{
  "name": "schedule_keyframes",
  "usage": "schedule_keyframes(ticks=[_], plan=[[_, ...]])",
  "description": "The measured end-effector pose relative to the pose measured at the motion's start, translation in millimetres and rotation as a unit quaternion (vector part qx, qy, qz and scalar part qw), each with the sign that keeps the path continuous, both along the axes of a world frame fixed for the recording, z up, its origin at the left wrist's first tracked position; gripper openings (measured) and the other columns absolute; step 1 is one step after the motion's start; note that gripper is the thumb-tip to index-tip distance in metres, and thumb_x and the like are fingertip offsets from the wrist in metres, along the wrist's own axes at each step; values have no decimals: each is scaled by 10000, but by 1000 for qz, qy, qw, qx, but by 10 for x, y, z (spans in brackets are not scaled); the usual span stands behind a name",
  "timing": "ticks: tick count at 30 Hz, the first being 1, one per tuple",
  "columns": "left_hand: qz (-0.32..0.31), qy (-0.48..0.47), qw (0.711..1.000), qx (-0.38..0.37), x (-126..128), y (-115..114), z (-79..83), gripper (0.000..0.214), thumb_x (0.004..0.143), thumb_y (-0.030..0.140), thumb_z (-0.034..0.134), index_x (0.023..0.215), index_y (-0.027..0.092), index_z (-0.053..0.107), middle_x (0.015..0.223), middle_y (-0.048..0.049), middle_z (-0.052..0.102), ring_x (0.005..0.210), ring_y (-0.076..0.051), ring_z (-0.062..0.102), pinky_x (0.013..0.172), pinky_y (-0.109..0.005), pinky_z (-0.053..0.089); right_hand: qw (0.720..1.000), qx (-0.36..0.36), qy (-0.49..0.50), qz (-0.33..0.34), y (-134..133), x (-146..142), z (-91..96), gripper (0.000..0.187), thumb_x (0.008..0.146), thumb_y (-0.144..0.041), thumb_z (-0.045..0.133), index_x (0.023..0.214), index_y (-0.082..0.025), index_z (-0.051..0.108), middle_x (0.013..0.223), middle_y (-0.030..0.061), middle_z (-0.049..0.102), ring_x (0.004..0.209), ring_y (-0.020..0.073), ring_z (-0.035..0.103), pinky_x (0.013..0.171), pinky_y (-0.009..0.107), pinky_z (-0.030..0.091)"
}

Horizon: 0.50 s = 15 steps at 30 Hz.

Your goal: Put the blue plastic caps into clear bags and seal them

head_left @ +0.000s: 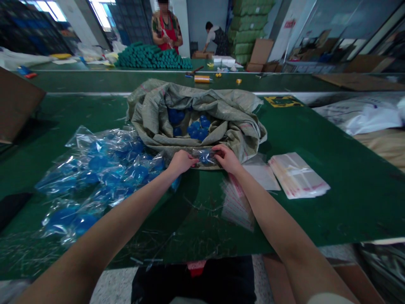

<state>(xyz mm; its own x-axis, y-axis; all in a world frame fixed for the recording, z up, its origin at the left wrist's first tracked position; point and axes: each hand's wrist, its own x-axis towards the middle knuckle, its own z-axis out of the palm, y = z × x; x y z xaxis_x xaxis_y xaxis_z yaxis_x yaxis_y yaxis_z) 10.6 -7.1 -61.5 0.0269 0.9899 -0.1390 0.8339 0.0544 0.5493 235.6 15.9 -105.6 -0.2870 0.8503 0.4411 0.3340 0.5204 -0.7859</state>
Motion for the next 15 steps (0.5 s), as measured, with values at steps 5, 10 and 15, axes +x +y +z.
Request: schedule_keyframes(ticks=[5,10,15], plan=[[7,-3,999,39,-29,20,-29,273,719,455,728,736,183,751,661,-27,675,594,-149,564,558,-260,364,1000,0,3,-4,-3,-6,-2,271,771,-145,537,1024,-174,630,1115,94,597,978,195,597,865,359,511],[-3,-83,996,13,-47,78,-104,199,707,375,745,740,179,725,601,10,622,540,-119,508,517,-243,333,999,-40,22,-18,-1,-19,-23,248,753,-185,581,1001,-194,575,1140,80,574,820,152,612,766,328,536],[24,-212,976,-33,-54,53,-35,171,713,299,734,712,155,641,526,53,527,445,-72,394,445,-220,257,987,-132,56,-66,11,-3,-8,286,704,-229,628,966,-203,517,995,33,615,721,129,622,651,271,522]])
